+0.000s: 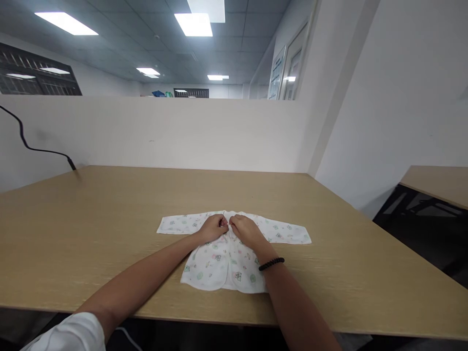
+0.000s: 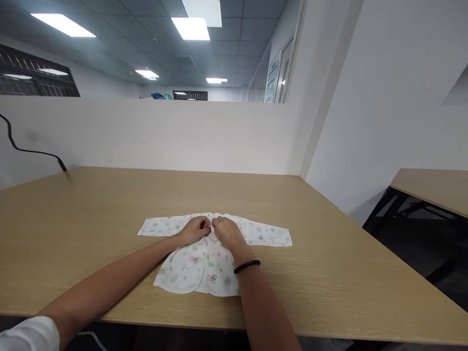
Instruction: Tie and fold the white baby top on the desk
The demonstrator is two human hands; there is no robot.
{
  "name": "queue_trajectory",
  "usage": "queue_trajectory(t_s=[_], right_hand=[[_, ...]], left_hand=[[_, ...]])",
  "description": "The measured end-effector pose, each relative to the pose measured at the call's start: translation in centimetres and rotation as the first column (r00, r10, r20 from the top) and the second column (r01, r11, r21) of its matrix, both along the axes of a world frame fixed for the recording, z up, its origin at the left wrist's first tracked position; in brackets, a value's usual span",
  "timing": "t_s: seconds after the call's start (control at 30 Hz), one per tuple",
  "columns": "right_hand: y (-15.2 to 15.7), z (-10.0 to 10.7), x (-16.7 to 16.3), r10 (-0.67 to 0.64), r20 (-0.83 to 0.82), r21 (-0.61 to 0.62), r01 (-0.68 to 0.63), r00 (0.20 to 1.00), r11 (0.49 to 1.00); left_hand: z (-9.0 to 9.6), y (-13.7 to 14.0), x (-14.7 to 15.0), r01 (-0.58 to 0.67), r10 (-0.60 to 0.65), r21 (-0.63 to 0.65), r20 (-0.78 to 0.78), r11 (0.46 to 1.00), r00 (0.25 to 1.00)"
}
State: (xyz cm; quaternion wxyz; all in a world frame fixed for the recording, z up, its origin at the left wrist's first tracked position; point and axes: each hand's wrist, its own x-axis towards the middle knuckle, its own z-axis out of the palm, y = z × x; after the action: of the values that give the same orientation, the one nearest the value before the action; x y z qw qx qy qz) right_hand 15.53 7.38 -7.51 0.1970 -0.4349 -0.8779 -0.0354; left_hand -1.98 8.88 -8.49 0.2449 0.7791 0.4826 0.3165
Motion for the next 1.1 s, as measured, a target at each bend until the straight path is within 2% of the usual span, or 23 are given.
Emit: queue_trajectory(t_s=[0.2, 0.33, 0.4, 0.53, 0.67, 0.83, 0.97, 1.1], right_hand=[[0.2, -0.3, 0.4, 0.037, -0.118, -0.042, -0.042, 0.992, 0.998], [0.1, 0.0, 0.5, 0.035, -0.139, -0.059, -0.043, 0.990, 0.997], [-0.1, 0.2, 0.5, -0.006, -0.115, -0.074, -0.003, 0.993, 0.997], [-0.4, 0.5, 0.3, -0.068, -0.050, -0.088, 0.063, 0.996, 0.994], [-0.6, 0.5, 0.6, -0.021, -0.146, -0.107, 0.005, 0.989, 0.994], [-0.7, 0.5, 1.2, 0.012, -0.328, -0.219, -0.088, 0.944, 0.972], [-0.4, -0.1, 1.6, 0.038, -0.341, -0.204, -0.113, 0.939, 0.972], [-0.1, -0.6, 1.8, 0.044, -0.308, -0.173, -0.101, 0.951, 0.980]], left_hand=[[-0.2, -0.1, -0.1, -0.010, 0.010, 0.019, 0.006, 1.000, 1.000], [-0.1, -0.3, -0.3, 0.090, -0.091, 0.095, 0.005, 0.991, 0.996], [-0.1, -0.3, -0.4, 0.124, -0.120, 0.146, -0.034, 0.982, 0.992], [-0.1, -0.5, -0.5, 0.124, -0.100, 0.218, -0.121, 0.968, 0.988], [0.0, -0.8, -0.6, 0.174, -0.104, 0.291, -0.241, 0.941, 0.965], [0.7, -1.5, -1.4, 0.281, -0.133, 0.359, -0.385, 0.890, 0.913], [1.0, -1.5, -2.1, 0.292, -0.106, 0.348, -0.467, 0.891, 0.878], [1.3, -1.8, -2.5, 0.278, -0.070, 0.377, -0.480, 0.884, 0.874]])
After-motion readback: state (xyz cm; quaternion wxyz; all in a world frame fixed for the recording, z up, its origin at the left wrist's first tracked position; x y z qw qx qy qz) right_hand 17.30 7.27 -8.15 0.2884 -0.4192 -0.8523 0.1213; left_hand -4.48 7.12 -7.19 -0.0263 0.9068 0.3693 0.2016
